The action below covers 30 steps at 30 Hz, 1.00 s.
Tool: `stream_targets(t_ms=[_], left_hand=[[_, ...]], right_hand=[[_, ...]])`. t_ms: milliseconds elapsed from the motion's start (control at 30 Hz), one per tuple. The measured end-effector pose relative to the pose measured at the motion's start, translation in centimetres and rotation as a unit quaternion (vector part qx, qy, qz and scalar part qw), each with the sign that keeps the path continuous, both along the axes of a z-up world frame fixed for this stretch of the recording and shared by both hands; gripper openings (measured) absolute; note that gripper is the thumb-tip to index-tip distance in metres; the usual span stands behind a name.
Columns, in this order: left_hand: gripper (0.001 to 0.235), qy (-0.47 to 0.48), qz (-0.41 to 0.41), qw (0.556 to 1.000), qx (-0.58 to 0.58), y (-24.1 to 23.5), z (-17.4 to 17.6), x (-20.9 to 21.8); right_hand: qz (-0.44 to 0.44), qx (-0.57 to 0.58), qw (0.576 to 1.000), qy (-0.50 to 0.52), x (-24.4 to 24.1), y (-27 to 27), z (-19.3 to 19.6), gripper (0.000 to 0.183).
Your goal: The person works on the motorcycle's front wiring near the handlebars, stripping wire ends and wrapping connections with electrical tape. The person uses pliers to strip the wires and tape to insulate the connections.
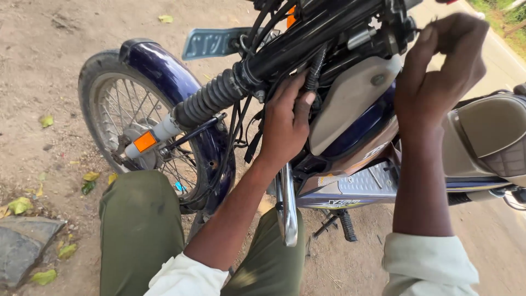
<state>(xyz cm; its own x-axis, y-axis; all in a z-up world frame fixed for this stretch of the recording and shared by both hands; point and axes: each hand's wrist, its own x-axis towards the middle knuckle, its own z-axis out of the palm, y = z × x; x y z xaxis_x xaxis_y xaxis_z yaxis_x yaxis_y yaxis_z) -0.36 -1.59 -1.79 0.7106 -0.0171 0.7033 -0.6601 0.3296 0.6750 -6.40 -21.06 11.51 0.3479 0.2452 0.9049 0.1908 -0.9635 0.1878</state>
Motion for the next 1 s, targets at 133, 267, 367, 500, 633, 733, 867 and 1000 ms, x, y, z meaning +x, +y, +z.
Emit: stream_targets(t_ms=[133, 267, 367, 500, 633, 733, 867, 1000], left_hand=[[0.038, 0.056, -0.076, 0.995, -0.030, -0.1, -1.0, 0.0], [0.039, 0.062, -0.112, 0.991, -0.043, 0.0, -1.0, 0.6], [0.037, 0.077, -0.159, 0.981, -0.076, 0.1, -0.9, 0.5], [0.043, 0.066, -0.098, 0.991, -0.063, 0.3, 0.5, 0.0], [0.042, 0.063, -0.030, 0.997, -0.016, 0.7, 1.3, -0.4], [0.039, 0.001, 0.030, 0.999, 0.027, 1.3, 0.8, -0.3], [0.052, -0.079, 0.135, 0.983, 0.098, 1.4, 0.3, 0.0], [0.050, -0.050, 0.105, 0.988, 0.106, 1.4, 0.3, 0.4]], right_hand=[[0.048, 0.025, 0.996, 0.075, -4.1, 4.3, -1.2, 0.009], [0.048, -0.094, 0.956, 0.273, -7.9, 9.9, 0.4, 0.020], [0.014, -0.015, 0.942, 0.335, -8.0, 10.9, 0.7, 0.026], [-0.039, -0.024, 0.965, 0.257, -5.9, 10.8, -0.2, 0.021], [-0.073, -0.110, 0.972, 0.192, -3.7, 10.5, -1.3, 0.023], [-0.078, -0.112, 0.965, 0.225, -2.9, 9.9, -2.0, 0.022], [-0.077, -0.117, 0.959, 0.247, -2.1, 9.4, -2.8, 0.033], [-0.058, -0.103, 0.969, 0.219, -1.5, 8.7, -3.6, 0.023]])
